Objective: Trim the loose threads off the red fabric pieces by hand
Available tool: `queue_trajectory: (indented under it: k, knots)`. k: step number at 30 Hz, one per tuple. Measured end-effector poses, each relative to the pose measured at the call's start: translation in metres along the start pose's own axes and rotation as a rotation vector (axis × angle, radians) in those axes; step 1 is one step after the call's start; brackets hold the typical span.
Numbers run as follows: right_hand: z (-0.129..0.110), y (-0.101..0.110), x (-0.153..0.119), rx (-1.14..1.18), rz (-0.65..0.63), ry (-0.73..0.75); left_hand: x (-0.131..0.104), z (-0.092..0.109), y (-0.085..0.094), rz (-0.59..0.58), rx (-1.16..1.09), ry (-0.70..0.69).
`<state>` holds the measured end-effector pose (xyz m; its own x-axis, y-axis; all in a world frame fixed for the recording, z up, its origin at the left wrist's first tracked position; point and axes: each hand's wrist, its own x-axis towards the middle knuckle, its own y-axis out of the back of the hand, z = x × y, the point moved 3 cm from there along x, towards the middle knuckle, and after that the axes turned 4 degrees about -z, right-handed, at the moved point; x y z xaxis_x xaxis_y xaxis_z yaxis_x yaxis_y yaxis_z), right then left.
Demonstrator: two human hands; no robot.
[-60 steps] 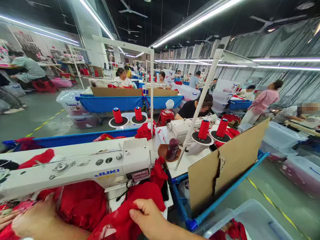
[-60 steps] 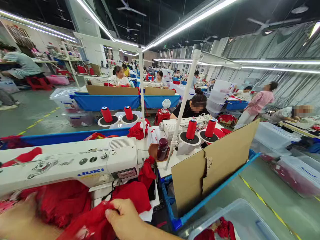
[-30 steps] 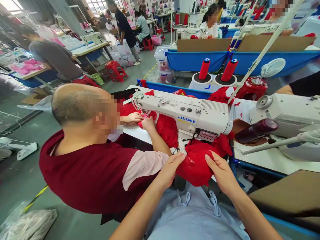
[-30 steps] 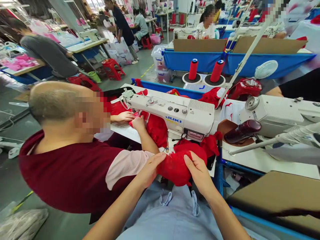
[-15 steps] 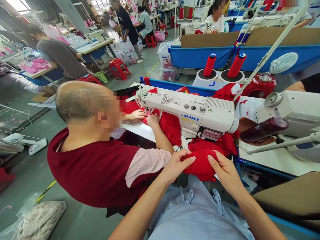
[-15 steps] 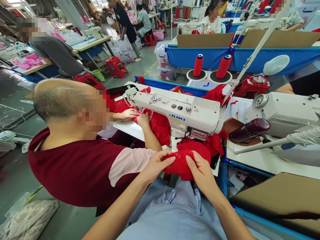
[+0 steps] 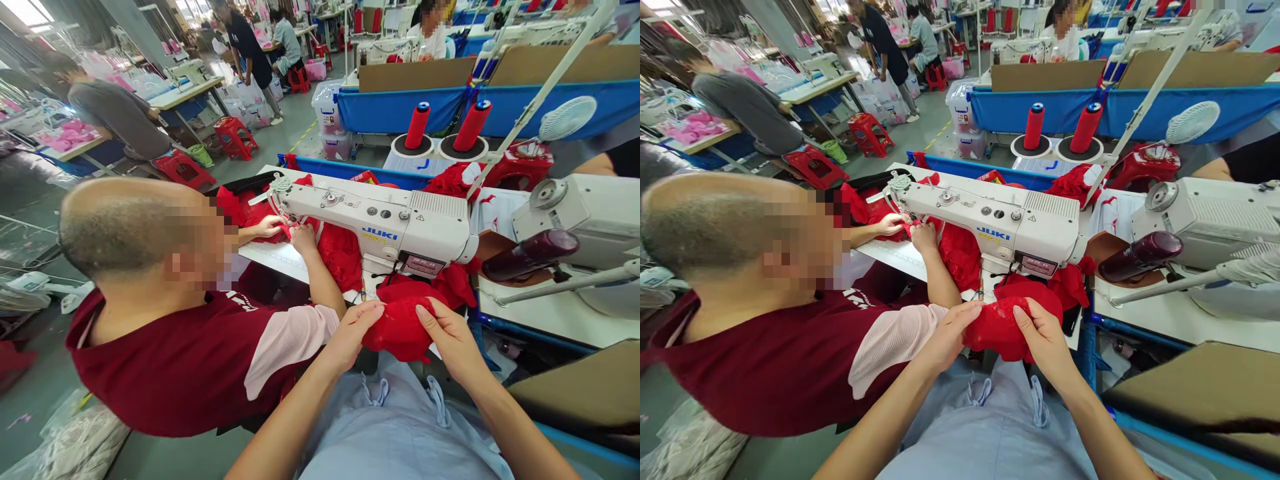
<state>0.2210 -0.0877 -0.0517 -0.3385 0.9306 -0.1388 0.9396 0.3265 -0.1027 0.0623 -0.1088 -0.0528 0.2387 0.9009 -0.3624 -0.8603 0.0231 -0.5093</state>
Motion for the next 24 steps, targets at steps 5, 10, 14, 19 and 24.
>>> queue_trajectory:
  k: [5, 10, 14, 19, 24]
  knots:
    - [0.002, -0.010, 0.003, -0.047, -0.114, -0.043, 0.010, -0.009, 0.004, 0.142, 0.008, -0.097]
    - [0.011, -0.038, 0.000, -0.138, -0.197, -0.014, 0.020, -0.021, 0.013, 0.269, -0.145, -0.113]
    - [0.021, -0.050, -0.007, -0.161, -0.217, -0.027, 0.028, -0.032, 0.014, 0.286, -0.183, -0.067]
    - [0.025, -0.041, -0.011, -0.112, -0.246, -0.071, 0.028, -0.042, 0.011, 0.283, -0.210, -0.033]
    - [0.028, -0.014, -0.010, 0.043, -0.239, -0.139, 0.025, -0.036, 0.010, 0.238, -0.243, -0.007]
